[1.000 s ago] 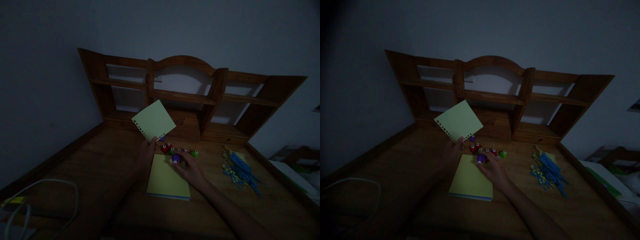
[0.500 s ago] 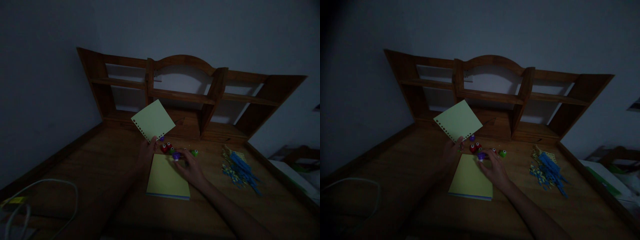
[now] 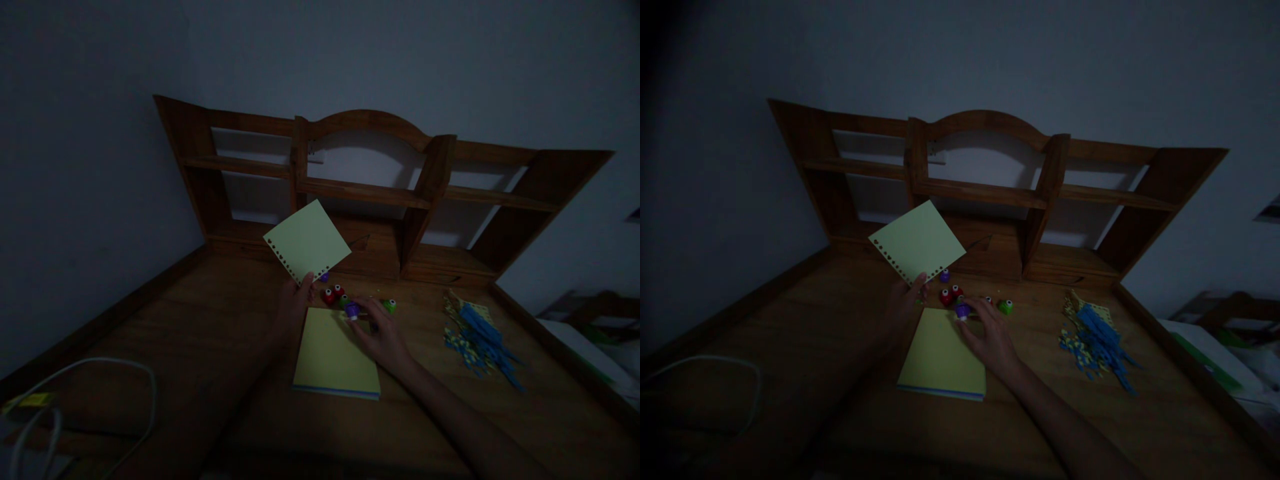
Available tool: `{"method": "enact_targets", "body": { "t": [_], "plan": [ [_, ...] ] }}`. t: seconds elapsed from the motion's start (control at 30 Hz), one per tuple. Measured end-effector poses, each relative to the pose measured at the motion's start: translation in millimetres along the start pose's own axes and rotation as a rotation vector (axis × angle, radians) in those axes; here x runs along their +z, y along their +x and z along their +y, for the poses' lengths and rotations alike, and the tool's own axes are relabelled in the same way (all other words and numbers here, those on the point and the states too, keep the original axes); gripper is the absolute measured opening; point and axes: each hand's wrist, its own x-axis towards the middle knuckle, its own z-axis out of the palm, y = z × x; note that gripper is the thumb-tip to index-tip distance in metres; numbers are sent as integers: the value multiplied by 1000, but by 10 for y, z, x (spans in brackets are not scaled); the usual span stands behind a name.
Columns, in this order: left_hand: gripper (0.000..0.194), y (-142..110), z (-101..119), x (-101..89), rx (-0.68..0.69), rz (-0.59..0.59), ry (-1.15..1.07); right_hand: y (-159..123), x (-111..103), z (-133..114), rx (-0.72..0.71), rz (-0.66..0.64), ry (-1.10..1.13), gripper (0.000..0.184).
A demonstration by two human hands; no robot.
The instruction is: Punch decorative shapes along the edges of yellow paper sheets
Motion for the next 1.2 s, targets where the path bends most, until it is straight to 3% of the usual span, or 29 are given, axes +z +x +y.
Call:
{"method": "enact_targets", "body": {
  "t": [0.2,0.57,0.87,1.2],
  "plan": [
    [42,-21,33,15,-43,8,-40,1,0,0,-4,0,-10,36],
    [41,-1,-41,9,-7,-35,-31,-14,31,113,-18,8,54,31],
    [39,-6,30,-15,-1,-79,-37,-5,11,69,-38,5,-6,29],
    [40,30,17,-32,-44,-59,-34,11,-25,31,-91,-35,-68,41]
  ]
}}
